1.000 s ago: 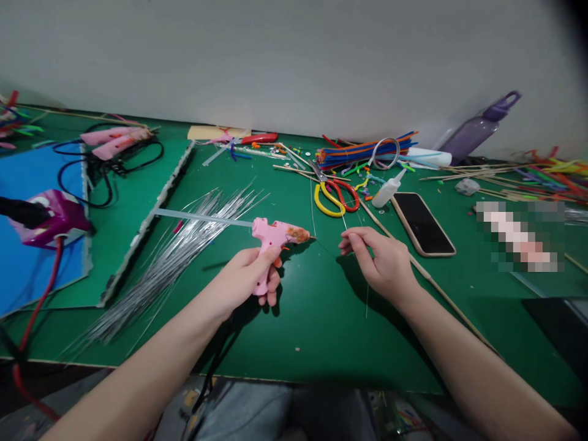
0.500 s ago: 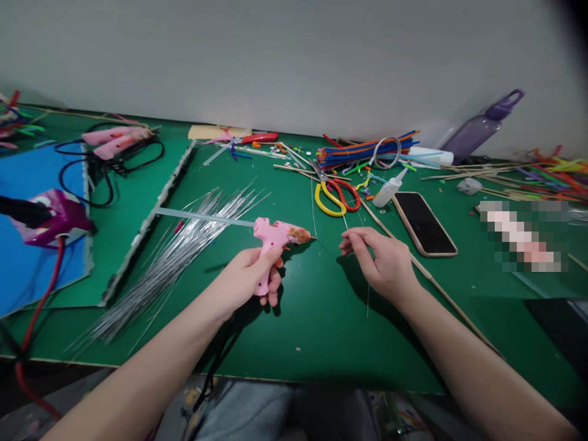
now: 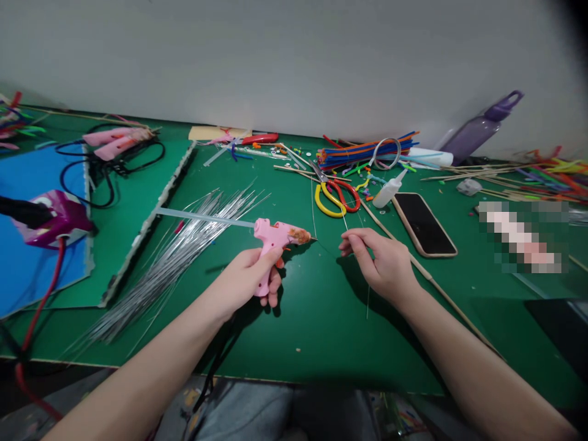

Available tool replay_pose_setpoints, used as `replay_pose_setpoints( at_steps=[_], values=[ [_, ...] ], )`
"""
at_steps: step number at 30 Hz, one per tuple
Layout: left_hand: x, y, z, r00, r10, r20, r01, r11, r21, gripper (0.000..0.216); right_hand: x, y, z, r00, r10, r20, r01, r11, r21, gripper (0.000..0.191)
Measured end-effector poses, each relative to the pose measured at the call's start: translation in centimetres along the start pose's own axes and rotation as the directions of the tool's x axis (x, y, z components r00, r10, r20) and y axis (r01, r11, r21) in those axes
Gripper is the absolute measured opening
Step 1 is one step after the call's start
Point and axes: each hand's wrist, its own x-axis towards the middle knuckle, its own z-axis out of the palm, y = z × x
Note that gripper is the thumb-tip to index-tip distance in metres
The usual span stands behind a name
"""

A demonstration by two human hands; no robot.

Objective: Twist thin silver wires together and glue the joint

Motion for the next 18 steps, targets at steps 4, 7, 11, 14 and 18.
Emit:
replay_pose_setpoints(
  at_steps=[4,7,11,14,18],
  values=[
    [-0.02,0.10,0.08,1.000,-0.006,-0.005,0.006,1.000,0.001,0.030,0.05,0.00,0.02,1.000,-0.003,-0.001,0.003,1.000,-0.007,0.018],
    [-0.03,0.14,0.12,1.000,-0.009,-0.012,0.009,1.000,0.010,0.031,0.06,-0.05,0.04,1.000,0.001,-0.012,-0.001,1.000,-0.004,0.018],
    [-0.05,0.10,0.04,1.000,-0.010,-0.009,0.010,1.000,0.013,0.031,-0.04,-0.10,0.00,0.999,0.026,-0.020,-0.026,1.000,0.013,0.018],
    [-0.04,0.04,-0.07,1.000,-0.005,0.001,0.005,1.000,0.014,0.032,-0.10,-0.05,-0.01,0.999,0.045,-0.024,-0.045,0.999,0.028,0.018],
    [-0.02,0.06,-0.12,1.000,-0.004,-0.006,0.005,0.999,0.032,0.031,-0.06,-0.09,0.07,0.997,0.072,-0.032,-0.069,0.995,0.078,0.018]
  ],
)
